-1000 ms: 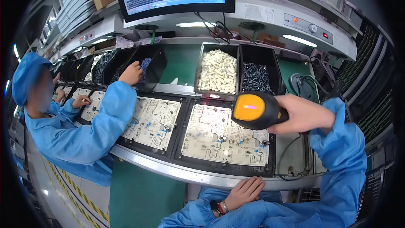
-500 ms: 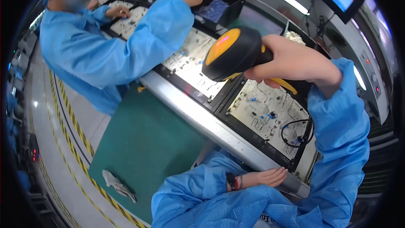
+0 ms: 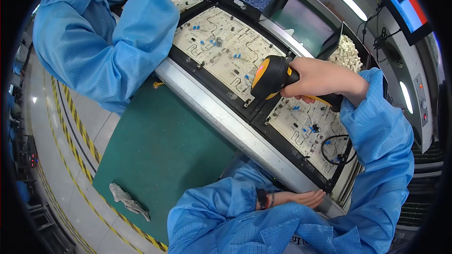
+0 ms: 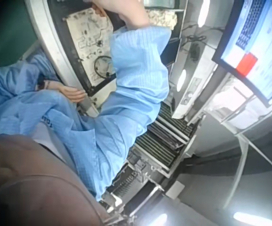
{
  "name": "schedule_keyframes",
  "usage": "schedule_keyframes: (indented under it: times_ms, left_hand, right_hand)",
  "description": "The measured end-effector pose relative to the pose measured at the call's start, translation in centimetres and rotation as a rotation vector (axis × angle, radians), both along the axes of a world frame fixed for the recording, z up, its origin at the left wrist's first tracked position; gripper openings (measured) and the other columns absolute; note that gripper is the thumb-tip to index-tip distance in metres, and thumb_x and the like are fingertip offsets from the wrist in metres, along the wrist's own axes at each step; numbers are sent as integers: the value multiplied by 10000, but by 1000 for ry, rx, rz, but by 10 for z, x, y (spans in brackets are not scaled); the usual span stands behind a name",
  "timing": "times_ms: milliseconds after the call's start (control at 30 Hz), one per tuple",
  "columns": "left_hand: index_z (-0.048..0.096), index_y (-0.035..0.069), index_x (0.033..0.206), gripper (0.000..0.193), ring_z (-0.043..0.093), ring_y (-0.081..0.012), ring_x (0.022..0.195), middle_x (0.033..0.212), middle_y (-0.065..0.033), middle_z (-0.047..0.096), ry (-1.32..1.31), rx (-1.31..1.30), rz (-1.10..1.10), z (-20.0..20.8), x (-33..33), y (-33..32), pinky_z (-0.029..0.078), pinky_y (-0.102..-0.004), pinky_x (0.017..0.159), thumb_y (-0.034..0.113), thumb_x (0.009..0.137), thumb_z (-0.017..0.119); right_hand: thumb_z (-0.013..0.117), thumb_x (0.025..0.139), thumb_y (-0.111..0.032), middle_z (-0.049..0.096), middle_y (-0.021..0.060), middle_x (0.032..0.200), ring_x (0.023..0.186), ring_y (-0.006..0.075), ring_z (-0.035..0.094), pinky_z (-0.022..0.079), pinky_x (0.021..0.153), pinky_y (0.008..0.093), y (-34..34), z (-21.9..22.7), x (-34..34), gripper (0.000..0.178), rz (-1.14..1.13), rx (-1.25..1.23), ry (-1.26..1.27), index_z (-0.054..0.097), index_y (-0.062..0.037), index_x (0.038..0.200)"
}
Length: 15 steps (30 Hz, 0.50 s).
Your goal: Assemble small electronic components onto circuit boards and scan barcodes for tracking.
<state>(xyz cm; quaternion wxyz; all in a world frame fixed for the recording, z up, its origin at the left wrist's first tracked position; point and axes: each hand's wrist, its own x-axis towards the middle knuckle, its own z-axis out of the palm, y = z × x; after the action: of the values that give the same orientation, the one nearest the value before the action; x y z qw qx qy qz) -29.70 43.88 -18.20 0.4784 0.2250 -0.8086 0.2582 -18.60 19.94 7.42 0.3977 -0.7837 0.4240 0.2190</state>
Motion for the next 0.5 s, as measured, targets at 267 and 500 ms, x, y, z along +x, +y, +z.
schedule_keyframes:
  times_ms: [267, 500]
  left_hand:
    - [501, 17, 1148, 265, 467, -264, 1189, 1265, -182, 472, 234, 449, -192, 56, 43, -17, 384, -370, 1015, 81, 898, 443]
    - [102, -83, 1367, 704, 291, -371, 1302, 1367, -338, 236, 910, 1338, -554, 116, 89, -74, 285, -387, 1063, 149, 847, 516]
  right_hand:
    - [660, 798, -226, 570, 55, 718, 504, 79, 542, 461, 455, 207, -14, 30, 41, 311, -127, -153, -593, 563, 19, 962]
    - [593, 844, -185, 579, 69, 706, 571, 135, 545, 444, 502, 261, -33, 35, 100, 201, 116, -32, -1128, 593, 16, 833]
